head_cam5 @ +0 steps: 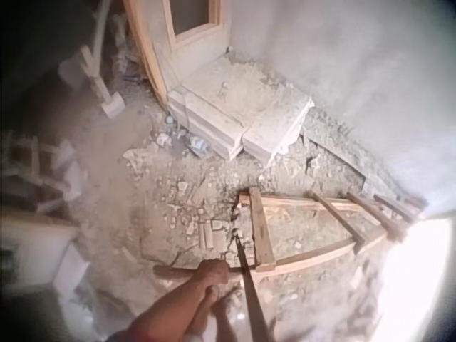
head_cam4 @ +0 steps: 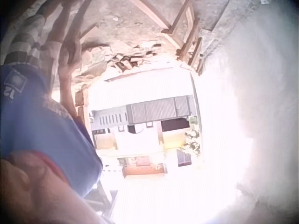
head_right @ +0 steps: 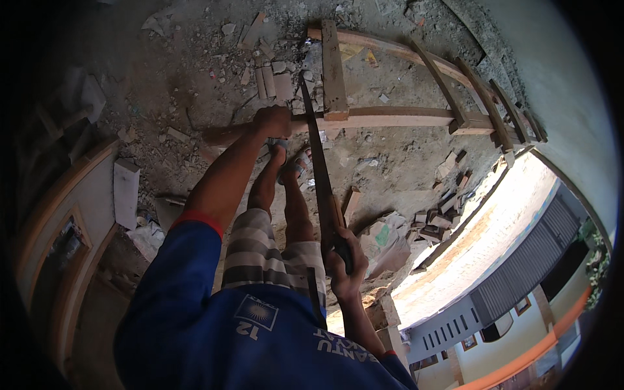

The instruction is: The person uses a hand saw to cut through a piece of lumber on the floor.

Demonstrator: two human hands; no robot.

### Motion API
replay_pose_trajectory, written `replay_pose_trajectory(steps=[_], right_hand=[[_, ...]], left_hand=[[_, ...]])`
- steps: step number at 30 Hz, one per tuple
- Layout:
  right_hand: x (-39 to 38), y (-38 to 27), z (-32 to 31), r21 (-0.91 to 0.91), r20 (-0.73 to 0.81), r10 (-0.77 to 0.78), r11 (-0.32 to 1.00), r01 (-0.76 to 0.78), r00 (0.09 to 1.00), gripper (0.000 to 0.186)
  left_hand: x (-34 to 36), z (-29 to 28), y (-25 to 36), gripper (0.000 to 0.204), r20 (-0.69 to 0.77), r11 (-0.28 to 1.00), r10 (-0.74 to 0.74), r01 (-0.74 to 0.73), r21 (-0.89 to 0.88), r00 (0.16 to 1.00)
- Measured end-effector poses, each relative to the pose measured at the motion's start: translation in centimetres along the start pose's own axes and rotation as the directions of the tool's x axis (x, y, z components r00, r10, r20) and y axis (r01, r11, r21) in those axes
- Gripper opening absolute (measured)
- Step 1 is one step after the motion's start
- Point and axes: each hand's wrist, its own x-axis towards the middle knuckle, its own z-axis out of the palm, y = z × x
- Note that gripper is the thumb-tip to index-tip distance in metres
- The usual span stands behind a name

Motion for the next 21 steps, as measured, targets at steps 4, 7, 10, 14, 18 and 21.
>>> replay_pose_trajectory(steps=[4,7,10,14,18,21], right_hand=[[-2.6,-1.7,-0.3,-0.091,-0.01,-0.08,0.993,0.079,0.997,0.043],[10.0,3.4,4.1,0.021,-0.004,-0.052,0.998,0.052,0.999,0.044],[19.2,3.0,7.0,0.054,-0.088,-0.236,0.969,0.241,0.968,0.039],[12.0,1.0,6.1,-0.001,-0.013,-0.082,0.997,0.082,0.997,0.042],[-3.1,-1.6,-0.6,0.01,0.0,0.052,0.999,-0.052,0.999,0.043],[-4.5,0.1,-1.1,-0.04,-0.024,-0.052,0.998,0.051,0.998,0.041]], left_hand=[[-0.2,-0.8,-0.2,0.029,0.031,0.999,-0.031,0.032,-0.032,0.999],[0.3,1.4,0.7,0.035,0.019,0.999,0.0,0.001,-0.041,1.0],[2.0,1.2,1.7,0.04,-0.109,0.996,0.085,-0.088,-0.027,0.99],[1.9,1.4,-1.7,0.035,-0.024,0.998,0.053,-0.053,0.033,0.998],[0.0,-0.2,-0.1,0.034,-0.001,1.0,-0.007,0.007,-0.024,1.0],[0.0,0.0,0.1,0.034,-0.02,0.998,0.007,-0.008,-0.06,1.0]])
